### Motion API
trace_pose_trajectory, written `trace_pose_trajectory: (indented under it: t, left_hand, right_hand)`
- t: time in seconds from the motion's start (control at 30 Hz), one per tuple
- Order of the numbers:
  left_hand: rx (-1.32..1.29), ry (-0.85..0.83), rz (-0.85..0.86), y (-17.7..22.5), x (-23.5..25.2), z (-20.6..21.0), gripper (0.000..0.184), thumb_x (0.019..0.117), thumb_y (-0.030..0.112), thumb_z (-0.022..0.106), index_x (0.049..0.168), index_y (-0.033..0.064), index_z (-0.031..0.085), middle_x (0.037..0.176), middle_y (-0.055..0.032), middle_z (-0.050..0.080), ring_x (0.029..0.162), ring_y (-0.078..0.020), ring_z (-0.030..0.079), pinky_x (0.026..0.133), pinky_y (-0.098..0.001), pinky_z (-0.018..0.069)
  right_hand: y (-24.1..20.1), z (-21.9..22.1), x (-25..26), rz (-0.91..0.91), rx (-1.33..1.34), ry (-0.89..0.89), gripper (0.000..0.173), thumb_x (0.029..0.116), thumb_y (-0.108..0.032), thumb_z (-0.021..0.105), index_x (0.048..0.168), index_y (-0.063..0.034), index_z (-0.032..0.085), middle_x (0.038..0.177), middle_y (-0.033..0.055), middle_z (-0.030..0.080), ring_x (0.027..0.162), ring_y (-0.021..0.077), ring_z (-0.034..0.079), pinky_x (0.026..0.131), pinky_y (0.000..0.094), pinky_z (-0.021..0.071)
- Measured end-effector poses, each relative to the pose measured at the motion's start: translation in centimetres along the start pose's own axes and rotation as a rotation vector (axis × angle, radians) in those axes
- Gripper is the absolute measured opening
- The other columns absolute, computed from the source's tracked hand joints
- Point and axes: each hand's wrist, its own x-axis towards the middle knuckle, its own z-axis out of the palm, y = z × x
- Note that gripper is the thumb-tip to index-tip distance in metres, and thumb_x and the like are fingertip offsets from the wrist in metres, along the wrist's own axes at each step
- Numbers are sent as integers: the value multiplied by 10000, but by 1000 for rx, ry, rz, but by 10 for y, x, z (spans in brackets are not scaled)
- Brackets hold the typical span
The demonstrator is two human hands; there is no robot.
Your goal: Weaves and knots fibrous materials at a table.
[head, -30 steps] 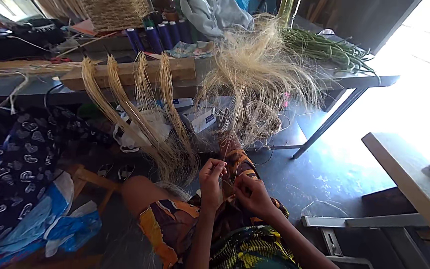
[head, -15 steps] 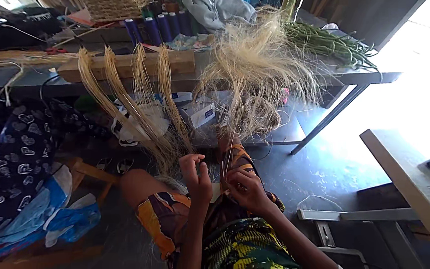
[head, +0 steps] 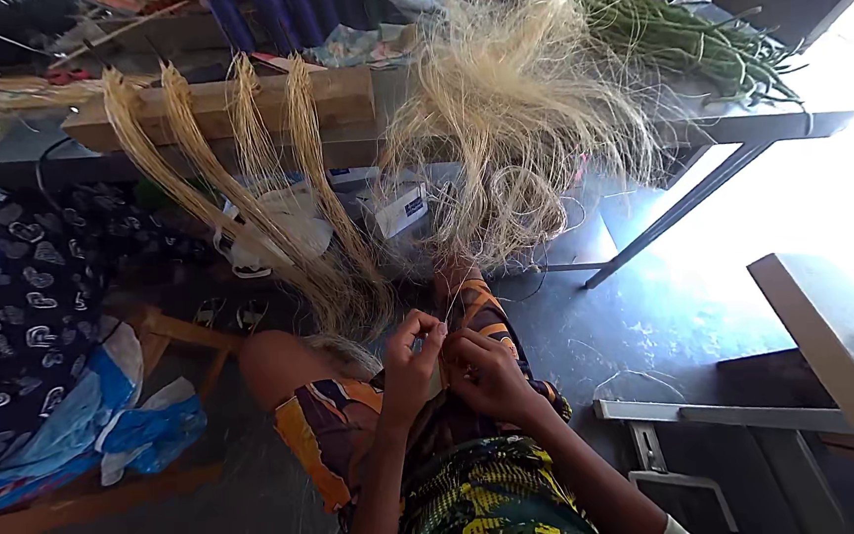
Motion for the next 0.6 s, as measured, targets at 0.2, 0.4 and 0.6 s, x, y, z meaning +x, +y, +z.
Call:
trace_pose_trajectory:
  t: [0.2, 0.4, 0.6]
  left_hand:
    - [-403, -74, 1, 8, 5, -6, 170, 1034, 140, 488, 950, 112, 634, 913, -9, 680, 883, -140, 681, 864, -337, 580]
    - [-451, -135, -67, 24, 2, -12, 143, 1071, 184, 458, 980, 149, 561, 730, 67, 558, 609, -36, 565, 586, -194, 522]
    - [-234, -166, -210, 22, -18, -9, 166, 1043, 89, 433, 979, 100, 586, 658, 104, 500, 483, 32, 392, 445, -121, 343]
  right_hand:
    - [6, -12, 14, 137, 341, -72, 339, 1047, -291, 562, 1084, 40, 627, 780, 57, 639, 617, 45, 546, 582, 221, 484]
    - [4, -6, 33, 60, 483, 12, 631, 1025, -507, 545, 1246, 80, 609, 982, 82, 676, 680, -13, 485, 598, 162, 417]
    - [-15, -5, 43, 283, 667, 221, 195, 1024, -77, 546, 994, 29, 707, 889, -17, 694, 725, -49, 558, 667, 151, 472]
